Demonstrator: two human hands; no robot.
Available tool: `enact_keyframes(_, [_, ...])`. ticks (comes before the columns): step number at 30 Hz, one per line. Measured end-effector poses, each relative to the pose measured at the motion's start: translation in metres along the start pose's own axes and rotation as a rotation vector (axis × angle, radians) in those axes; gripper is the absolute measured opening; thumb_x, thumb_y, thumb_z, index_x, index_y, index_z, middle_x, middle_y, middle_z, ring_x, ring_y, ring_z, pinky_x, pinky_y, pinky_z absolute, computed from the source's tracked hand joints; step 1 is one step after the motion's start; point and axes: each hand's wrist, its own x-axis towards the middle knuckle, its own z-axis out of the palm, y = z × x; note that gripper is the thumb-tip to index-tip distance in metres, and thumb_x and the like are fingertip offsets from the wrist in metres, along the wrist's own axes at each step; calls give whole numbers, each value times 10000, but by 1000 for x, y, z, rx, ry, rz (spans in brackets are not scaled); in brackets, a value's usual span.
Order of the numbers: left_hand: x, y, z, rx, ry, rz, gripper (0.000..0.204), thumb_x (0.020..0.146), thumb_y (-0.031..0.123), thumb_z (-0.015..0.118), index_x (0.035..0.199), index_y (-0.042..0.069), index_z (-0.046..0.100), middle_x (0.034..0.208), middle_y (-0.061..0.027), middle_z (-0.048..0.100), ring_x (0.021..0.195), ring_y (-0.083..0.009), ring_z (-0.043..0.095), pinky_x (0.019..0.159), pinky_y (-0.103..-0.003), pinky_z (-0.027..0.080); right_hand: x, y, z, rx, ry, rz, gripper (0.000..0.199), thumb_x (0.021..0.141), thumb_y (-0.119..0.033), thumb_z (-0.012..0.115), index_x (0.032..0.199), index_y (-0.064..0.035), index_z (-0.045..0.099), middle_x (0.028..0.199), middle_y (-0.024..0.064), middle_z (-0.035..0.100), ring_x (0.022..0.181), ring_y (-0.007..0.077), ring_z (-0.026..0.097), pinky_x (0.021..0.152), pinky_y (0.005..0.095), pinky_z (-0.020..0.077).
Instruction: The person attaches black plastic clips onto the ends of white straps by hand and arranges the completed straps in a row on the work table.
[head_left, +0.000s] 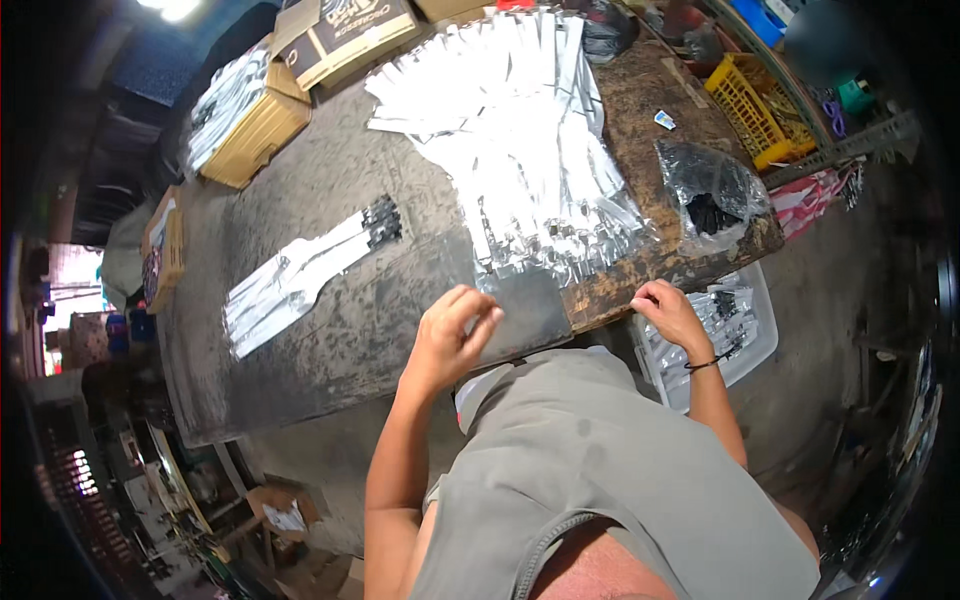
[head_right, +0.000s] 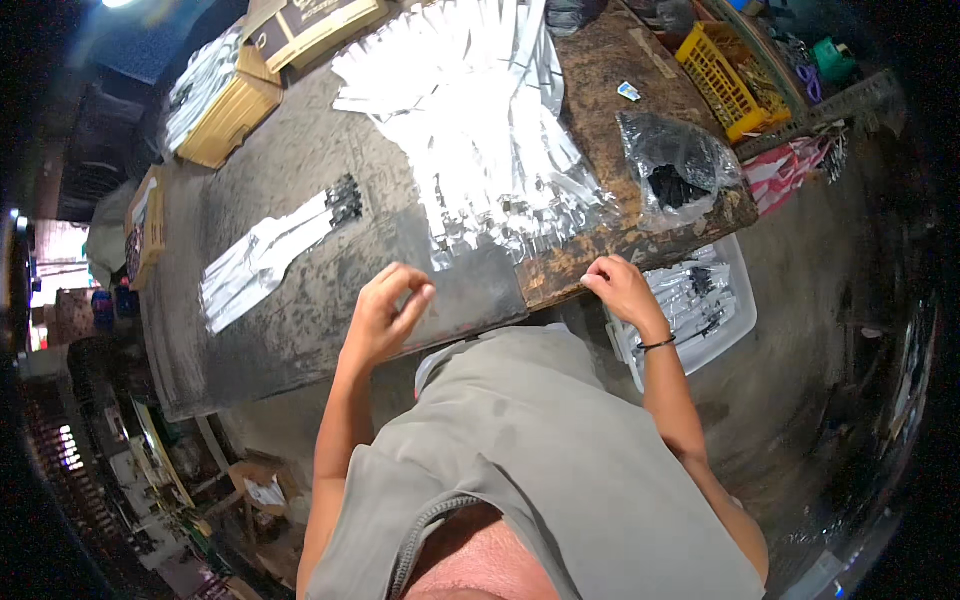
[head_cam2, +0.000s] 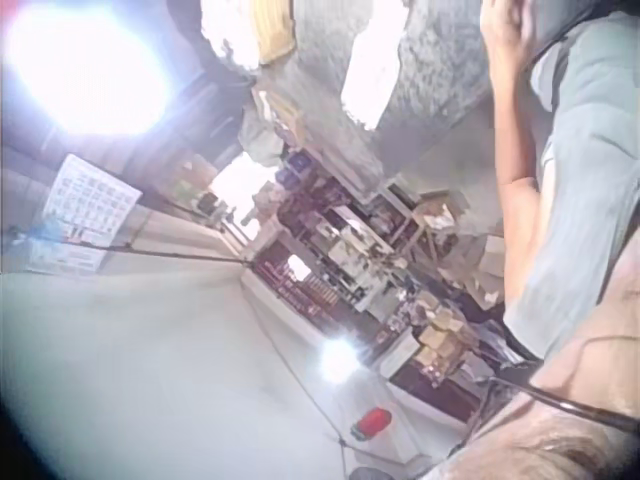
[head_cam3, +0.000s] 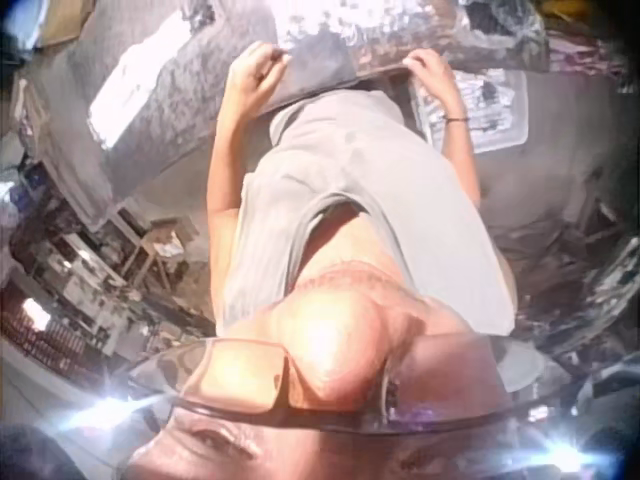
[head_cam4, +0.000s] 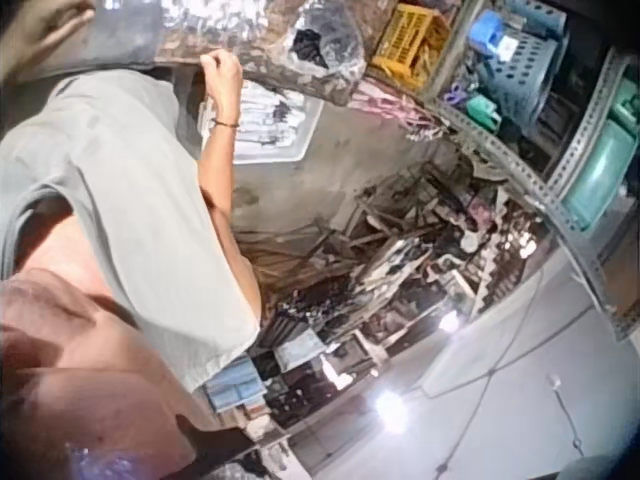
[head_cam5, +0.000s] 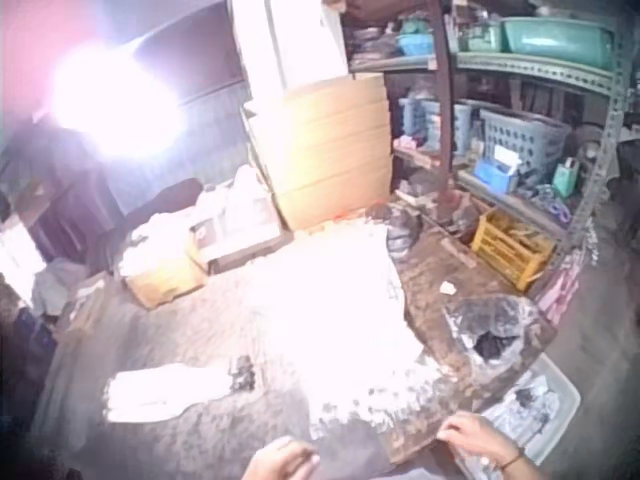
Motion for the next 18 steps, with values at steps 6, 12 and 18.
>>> enact_keyframes(6, [98,-48,58,418,-94,526,122,758,42,584,878,55,601,947,-76,607,931,-233,562,754,-349,455,12,37,-40,62,247,89,179,823,-172,590,819,8,592,746,105,583,669,206,565,633,319,447])
enact_keyframes(12, [181,-102,94,770,-313,670,270,769,51,502,1009,96,615,1229,-59,532,974,-240,537,795,-375,469,37,81,-92,-29,665,126,191,862,-159,546,932,5,616,881,165,641,841,301,621,742,349,472])
enact_keyframes(18, [212,-79,111,1040,-539,610,265,831,109,497,1095,97,516,1270,-80,420,1006,-239,556,723,-343,521,44,122,-112,-224,601,277,192,859,-121,521,996,-56,639,981,146,646,941,318,605,805,387,469])
